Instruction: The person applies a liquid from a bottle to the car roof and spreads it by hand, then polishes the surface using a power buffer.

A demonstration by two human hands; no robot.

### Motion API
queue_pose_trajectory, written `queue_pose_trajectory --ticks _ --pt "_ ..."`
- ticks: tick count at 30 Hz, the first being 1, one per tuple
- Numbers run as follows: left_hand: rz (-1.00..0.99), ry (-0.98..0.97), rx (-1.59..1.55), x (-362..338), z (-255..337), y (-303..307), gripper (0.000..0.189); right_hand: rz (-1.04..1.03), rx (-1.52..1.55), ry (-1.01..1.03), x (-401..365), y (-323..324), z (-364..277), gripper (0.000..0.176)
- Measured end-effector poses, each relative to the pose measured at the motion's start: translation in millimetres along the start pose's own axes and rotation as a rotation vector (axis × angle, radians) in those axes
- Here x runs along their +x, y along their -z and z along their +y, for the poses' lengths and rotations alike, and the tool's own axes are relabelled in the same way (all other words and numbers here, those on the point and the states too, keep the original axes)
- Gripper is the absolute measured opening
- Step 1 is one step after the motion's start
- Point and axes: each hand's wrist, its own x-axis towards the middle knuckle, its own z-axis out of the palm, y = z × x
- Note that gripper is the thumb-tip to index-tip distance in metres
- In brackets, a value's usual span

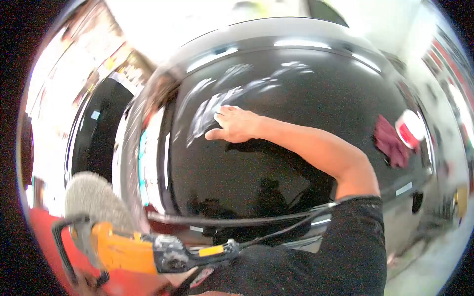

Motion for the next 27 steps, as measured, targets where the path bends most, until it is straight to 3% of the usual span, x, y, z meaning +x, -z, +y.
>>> queue_pose_trajectory --ticks 2,4,5,6,8,10,11,14,16,18,19,20,23,24,26,27 --pt "0.060 0.007 0.078 -3 -32 58 0.028 -0.176 -0.235 -0.039 32 18 -40 0.095" --pt "0.091 -0.006 0.087 -20 -24 84 0.030 0.227 -0.196 -0.254 74 -3 -18 0.091" --pt "0.094 -0.023 0.070 -29 -11 69 0.032 0.211 -0.248 -0.193 84 -13 -20 0.084" --pt "0.085 -0.050 0.035 -32 -10 63 0.035 -0.180 -0.165 -0.094 95 -8 -53 0.079" --pt "0.125 -0.008 0.060 -34 -16 75 0.041 -0.047 -0.246 0.310 97 -58 -93 0.072" --pt "0.183 -0.003 0.082 -42 -18 77 0.042 -0.249 -0.031 0.429 83 -64 -116 0.069" --pt "0.177 -0.011 0.060 -46 -25 89 0.042 -0.174 -0.083 0.317 75 -58 -125 0.072" --pt "0.165 0.019 0.037 -48 -25 78 0.048 0.208 -0.261 0.269 34 -64 -67 0.072" --pt "0.199 0.095 -0.004 -45 -27 74 0.058 -0.123 -0.083 0.255 -1 -36 -73 0.076" --pt "0.207 0.068 -0.019 -44 -32 69 0.057 -0.130 -0.246 0.078 -6 -21 -53 0.080" --pt "0.208 0.081 -0.020 -44 -35 71 0.057 0.034 -0.242 -0.108 -16 -28 -35 0.087" --pt "0.209 0.095 -0.024 -43 -36 72 0.057 0.141 -0.422 -0.101 -28 -44 -37 0.095" --pt "0.143 0.101 -0.064 -40 -36 78 0.060 -0.124 -0.296 0.079 -47 -60 -67 0.105" --pt "0.115 0.096 -0.078 -36 -37 81 0.061 -0.024 -0.356 0.160 -41 -66 -66 0.099" --pt "0.126 0.103 -0.094 -37 -39 74 0.062 0.026 -0.109 -0.067 -22 -36 -84 0.085" --pt "0.116 0.119 -0.106 -40 -39 76 0.062 0.454 -0.246 -0.039 -19 -74 -62 0.070"
